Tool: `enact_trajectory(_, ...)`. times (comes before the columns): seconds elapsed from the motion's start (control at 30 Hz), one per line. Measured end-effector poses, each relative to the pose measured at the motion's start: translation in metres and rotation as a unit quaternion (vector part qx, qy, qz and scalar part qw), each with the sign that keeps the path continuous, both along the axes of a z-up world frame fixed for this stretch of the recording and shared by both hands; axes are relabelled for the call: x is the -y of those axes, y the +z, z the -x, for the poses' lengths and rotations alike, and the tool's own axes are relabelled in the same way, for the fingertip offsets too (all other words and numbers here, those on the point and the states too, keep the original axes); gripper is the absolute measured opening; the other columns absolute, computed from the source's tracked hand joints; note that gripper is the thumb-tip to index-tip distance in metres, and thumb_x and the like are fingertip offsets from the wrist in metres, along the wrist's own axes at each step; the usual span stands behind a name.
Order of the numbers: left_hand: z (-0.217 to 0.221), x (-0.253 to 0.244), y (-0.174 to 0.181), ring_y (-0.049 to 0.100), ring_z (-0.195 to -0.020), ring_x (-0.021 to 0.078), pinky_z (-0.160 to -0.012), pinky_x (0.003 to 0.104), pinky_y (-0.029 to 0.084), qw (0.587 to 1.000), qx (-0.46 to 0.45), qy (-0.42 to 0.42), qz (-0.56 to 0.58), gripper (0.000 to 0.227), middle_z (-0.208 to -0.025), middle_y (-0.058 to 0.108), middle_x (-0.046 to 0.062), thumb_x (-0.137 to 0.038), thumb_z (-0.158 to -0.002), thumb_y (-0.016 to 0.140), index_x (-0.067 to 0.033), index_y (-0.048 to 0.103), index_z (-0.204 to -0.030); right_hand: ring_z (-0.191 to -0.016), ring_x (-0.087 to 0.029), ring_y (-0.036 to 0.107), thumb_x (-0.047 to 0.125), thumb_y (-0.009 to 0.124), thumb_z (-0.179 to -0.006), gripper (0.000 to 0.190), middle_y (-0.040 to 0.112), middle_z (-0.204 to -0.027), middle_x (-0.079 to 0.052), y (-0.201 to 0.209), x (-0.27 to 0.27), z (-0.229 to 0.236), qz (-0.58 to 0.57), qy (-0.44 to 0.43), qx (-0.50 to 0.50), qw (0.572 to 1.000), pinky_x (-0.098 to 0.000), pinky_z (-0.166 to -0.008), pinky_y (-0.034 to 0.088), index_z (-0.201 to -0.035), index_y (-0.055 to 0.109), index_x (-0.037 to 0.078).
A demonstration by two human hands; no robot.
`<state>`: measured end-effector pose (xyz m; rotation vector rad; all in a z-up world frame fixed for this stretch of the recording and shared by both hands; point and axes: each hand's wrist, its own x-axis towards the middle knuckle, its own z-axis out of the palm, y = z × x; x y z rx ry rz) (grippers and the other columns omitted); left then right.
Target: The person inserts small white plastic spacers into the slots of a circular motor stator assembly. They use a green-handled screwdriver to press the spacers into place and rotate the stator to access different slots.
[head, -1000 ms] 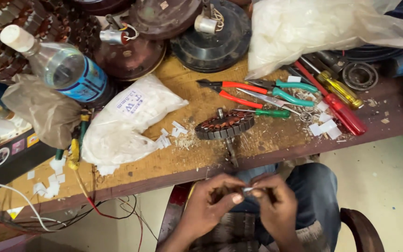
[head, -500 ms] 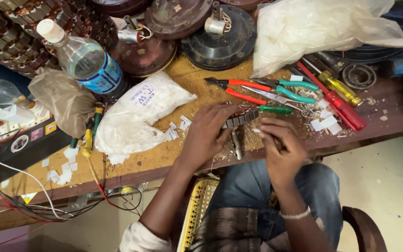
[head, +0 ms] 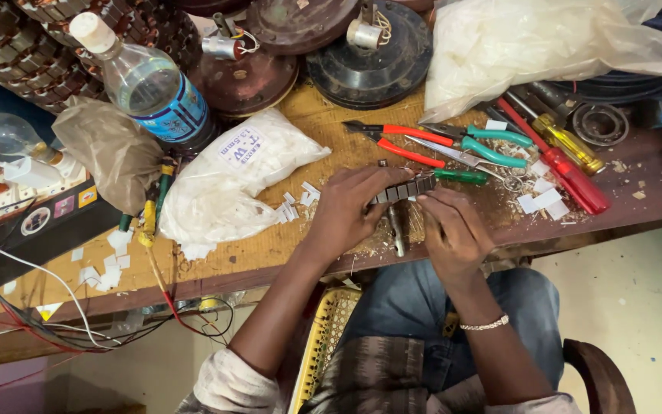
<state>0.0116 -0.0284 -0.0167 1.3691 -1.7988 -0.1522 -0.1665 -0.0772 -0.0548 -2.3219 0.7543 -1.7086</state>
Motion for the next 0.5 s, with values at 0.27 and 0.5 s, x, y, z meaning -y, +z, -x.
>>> enact_trajectory(0.27, -0.001, 0.003, -0.003, 0.07, -0.11, 0.0256, -0.087, 0.04, 0.05, 1.0, 0.024, 0.0, -0.002, 0.056, -0.124, 0.072, 0.002, 0.004, -0.076, 0.073, -0.0178, 0.065, -0.126, -0.092, -0.031, 0.071, -0.013, 0.076, -0.084, 0.017, 0.07, -0.098, -0.015, 0.004, 0.014, 0.01, 0.031, 0.082, -0.032, 0.996, -0.0394, -0.084, 0.061, -0.098, 0.071, -0.006)
enact_trajectory(0.5, -0.001, 0.005, -0.007, 0.069, -0.108, 0.0236, -0.085, 0.04, 0.048, 1.0, 0.029, 0.002, 0.002, 0.056, -0.124, 0.071, 0.002, 0.003, -0.075, 0.074, -0.0183, 0.066, -0.127, -0.092, -0.032, 0.07, -0.016, 0.074, -0.087, 0.017, 0.067, -0.098, -0.016, 0.0, 0.013, 0.008, 0.019, 0.08, -0.032, 0.996, -0.0393, -0.08, 0.06, -0.097, 0.066, -0.006)
